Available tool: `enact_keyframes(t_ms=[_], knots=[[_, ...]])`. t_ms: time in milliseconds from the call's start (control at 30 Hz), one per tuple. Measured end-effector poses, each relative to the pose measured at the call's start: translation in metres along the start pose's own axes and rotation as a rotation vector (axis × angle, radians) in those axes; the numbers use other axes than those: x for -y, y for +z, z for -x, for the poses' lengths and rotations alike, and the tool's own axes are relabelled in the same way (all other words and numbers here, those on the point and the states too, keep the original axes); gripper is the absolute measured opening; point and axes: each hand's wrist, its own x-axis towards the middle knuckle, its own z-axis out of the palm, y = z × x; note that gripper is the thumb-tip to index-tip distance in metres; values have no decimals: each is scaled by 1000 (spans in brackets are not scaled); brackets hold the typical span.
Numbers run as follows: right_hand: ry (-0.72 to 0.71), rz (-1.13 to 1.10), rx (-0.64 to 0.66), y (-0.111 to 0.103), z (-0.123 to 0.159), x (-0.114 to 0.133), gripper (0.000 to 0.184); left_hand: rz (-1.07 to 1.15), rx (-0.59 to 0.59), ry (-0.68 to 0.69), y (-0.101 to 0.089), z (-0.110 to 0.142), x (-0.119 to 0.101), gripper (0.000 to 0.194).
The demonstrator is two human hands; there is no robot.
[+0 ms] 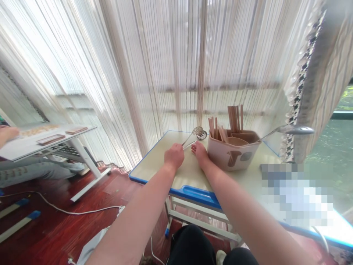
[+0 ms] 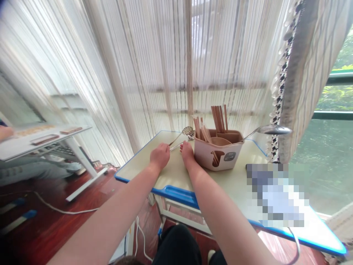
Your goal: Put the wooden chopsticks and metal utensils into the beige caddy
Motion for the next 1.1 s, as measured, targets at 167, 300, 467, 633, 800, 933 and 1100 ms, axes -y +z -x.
enact_keyframes(t_ms=[167, 300, 467, 633, 800, 933, 1100], knots=[[79, -56, 28, -1, -2, 4, 30, 10, 32, 41, -2, 12, -10, 33], [86, -110, 18, -2, -7, 6, 29, -13, 67, 159, -3, 16, -19, 33], [56, -147, -12, -3, -10, 3, 16, -30, 66, 235, -3, 18, -18, 34], [57, -114, 3, -5, -8, 3, 17, 8, 98, 203, 2, 17, -16, 28], [44, -62, 10, -5, -3, 7, 25, 107, 143, 195, 4, 15, -15, 28], [30, -24, 8, -4, 2, 10, 25, 182, 151, 197, 5, 14, -13, 26], [0, 21, 24, 0, 9, 12, 32, 267, 141, 157, 8, 12, -11, 21]])
